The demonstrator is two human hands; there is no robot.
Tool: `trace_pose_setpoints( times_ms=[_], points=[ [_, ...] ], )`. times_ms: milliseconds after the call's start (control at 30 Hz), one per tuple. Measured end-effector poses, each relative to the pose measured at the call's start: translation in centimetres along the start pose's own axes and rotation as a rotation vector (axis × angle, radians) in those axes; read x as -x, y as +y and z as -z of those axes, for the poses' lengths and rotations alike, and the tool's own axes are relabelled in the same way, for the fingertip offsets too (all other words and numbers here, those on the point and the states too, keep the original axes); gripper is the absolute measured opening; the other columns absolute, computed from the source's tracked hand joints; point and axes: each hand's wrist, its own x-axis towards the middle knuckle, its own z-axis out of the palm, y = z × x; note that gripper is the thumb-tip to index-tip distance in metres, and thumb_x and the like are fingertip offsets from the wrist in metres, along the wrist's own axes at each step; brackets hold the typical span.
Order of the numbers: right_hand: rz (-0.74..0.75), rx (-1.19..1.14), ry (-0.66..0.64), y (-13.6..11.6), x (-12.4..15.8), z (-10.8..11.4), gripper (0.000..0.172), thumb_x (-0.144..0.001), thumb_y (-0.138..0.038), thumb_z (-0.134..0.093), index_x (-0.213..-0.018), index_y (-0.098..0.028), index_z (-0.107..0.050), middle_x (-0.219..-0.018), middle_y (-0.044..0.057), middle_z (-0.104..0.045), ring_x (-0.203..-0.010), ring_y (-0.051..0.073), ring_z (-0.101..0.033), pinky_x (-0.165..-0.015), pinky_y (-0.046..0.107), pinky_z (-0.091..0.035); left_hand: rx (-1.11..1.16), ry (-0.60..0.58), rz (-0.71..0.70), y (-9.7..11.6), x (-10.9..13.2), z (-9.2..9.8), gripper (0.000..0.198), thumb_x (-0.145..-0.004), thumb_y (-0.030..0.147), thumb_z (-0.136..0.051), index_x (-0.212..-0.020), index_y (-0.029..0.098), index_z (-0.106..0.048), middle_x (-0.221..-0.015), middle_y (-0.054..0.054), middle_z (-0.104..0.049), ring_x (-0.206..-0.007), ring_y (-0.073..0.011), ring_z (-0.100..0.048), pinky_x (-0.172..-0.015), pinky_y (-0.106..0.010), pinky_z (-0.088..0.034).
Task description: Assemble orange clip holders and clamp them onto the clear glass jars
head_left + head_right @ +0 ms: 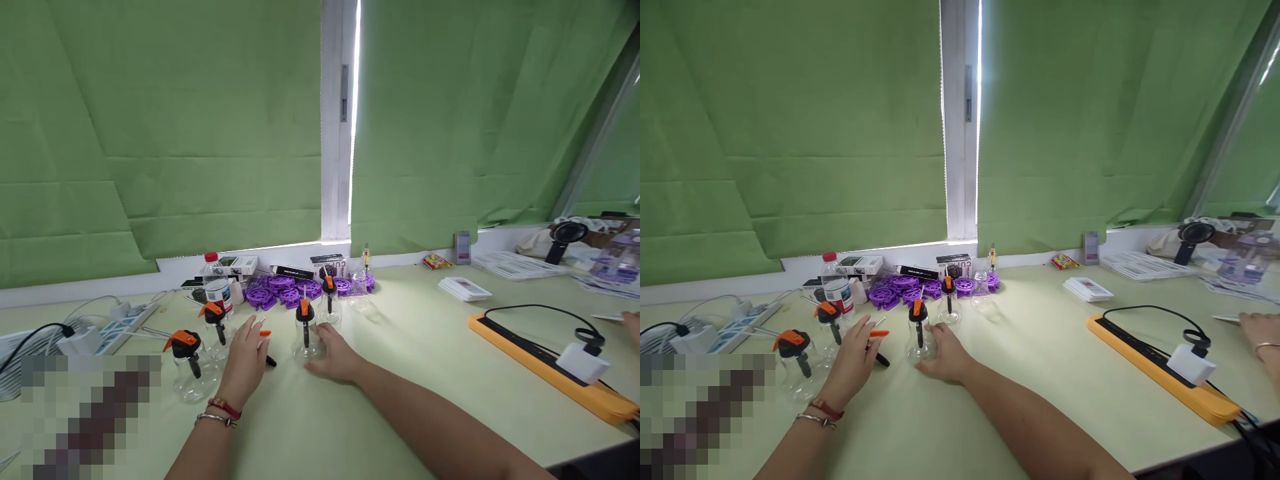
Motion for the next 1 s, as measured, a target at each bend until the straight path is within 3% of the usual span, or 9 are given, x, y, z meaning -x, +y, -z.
trace_pose_setpoints(
  times_ms=[200, 367, 467, 533, 633, 733, 800, 867, 1000],
  points=[
    [-0.125, 0.185, -0.009, 0.8, -4.0, -0.7, 0.087, -0.066, -0.044, -0.071, -0.14, -0.015, -0.036, -0.14, 0.015, -0.043, -0.125, 0.031, -0.044, -0.104, 0.042, -0.035, -0.429, -0.192, 0.209, -1.0, -0.2, -0.4, 0.037, -0.083, 0.017, -0.042, -0.115, 0.009, -0.056, -0.13, -0.019, -0.049, -0.124, -0.032, -0.042, -0.1, -0.042, -0.036],
    [-0.221, 0.241, 0.035, 0.8, -5.6, -1.0, 0.087, -0.073, -0.041, -0.065, -0.145, -0.011, -0.027, -0.145, 0.016, -0.037, -0.132, 0.029, -0.037, -0.108, 0.038, -0.031, -0.48, -0.259, 0.202, -0.1, 0.0, 0.2, 0.03, -0.082, 0.018, -0.042, -0.106, 0.013, -0.059, -0.112, -0.014, -0.058, -0.107, -0.0282, -0.052, -0.085, -0.038, -0.042],
    [-0.184, 0.252, 0.064, 0.8, -4.9, -0.6, 0.085, -0.071, -0.036, -0.067, -0.144, -0.014, -0.029, -0.146, 0.014, -0.037, -0.132, 0.029, -0.038, -0.106, 0.038, -0.032, -0.466, -0.275, 0.193, 0.1, 0.1, 0.5, 0.027, -0.08, 0.02, -0.044, -0.1, 0.012, -0.061, -0.104, -0.014, -0.06, -0.102, -0.0295, -0.053, -0.084, -0.038, -0.041],
    [-0.099, 0.274, 0.099, 1.1, -3.9, 0.3, 0.077, -0.072, -0.034, -0.067, -0.14, -0.016, -0.036, -0.142, 0.013, -0.043, -0.125, 0.028, -0.045, -0.102, 0.038, -0.037, -0.435, -0.286, 0.184, 0.3, 0.4, 0.6, 0.028, -0.08, 0.024, -0.045, -0.099, 0.012, -0.061, -0.102, -0.014, -0.06, -0.1, -0.0302, -0.052, -0.085, -0.038, -0.04],
    [-0.019, 0.303, 0.213, 2.1, -2.6, 2.6, 0.043, -0.08, -0.033, -0.057, -0.12, -0.018, -0.055, -0.113, 0.01, -0.063, -0.098, 0.023, -0.061, -0.086, 0.035, -0.046, -0.361, -0.284, 0.187, 0.7, 0.7, 0.4, 0.035, -0.08, 0.034, -0.045, -0.102, 0.011, -0.061, -0.101, -0.015, -0.06, -0.099, -0.031, -0.053, -0.086, -0.039, -0.04],
    [-0.112, 0.298, 0.41, 4.2, -2.0, 6.0, 0.027, -0.085, -0.036, -0.047, -0.102, -0.018, -0.059, -0.09, 0.006, -0.064, -0.08, 0.019, -0.061, -0.076, 0.032, -0.047, -0.267, -0.272, 0.212, 0.7, 0.8, 0.2, 0.045, -0.081, 0.045, -0.043, -0.106, 0.011, -0.059, -0.102, -0.016, -0.059, -0.1, -0.0312, -0.055, -0.084, -0.038, -0.041],
    [-0.318, 0.27, 0.55, 6.1, -2.3, 8.2, 0.035, -0.083, -0.041, -0.048, -0.108, -0.019, -0.055, -0.1, 0.008, -0.062, -0.087, 0.02, -0.06, -0.077, 0.031, -0.046, -0.213, -0.285, 0.247, 0.5, 0.6, 0.2, 0.048, -0.082, 0.051, -0.039, -0.102, 0.012, -0.06, -0.1, -0.016, -0.06, -0.097, -0.0314, -0.056, -0.081, -0.038, -0.042],
    [-0.431, 0.264, 0.608, 7.9, -3.0, 9.9, 0.055, -0.077, -0.046, -0.054, -0.122, -0.015, -0.047, -0.119, 0.014, -0.055, -0.104, 0.026, -0.055, -0.084, 0.034, -0.045, -0.162, -0.32, 0.308, 0.3, 0.4, 0.4, 0.051, -0.083, 0.055, -0.034, -0.096, 0.013, -0.061, -0.096, -0.017, -0.061, -0.094, -0.0321, -0.058, -0.078, -0.039, -0.042],
    [-0.627, 0.25, 0.514, 10.4, -4.7, 11.1, 0.094, -0.062, -0.059, -0.066, -0.139, -0.019, -0.029, -0.136, 0.016, -0.044, -0.126, 0.034, -0.038, -0.096, 0.042, -0.036, -0.005, -0.4, 0.452, 0.4, 0.3, 0.7, 0.059, -0.08, 0.059, -0.036, -0.108, 0.011, -0.059, -0.101, -0.017, -0.064, -0.097, -0.0333, -0.06, -0.079, -0.041, -0.045]
  ],
)
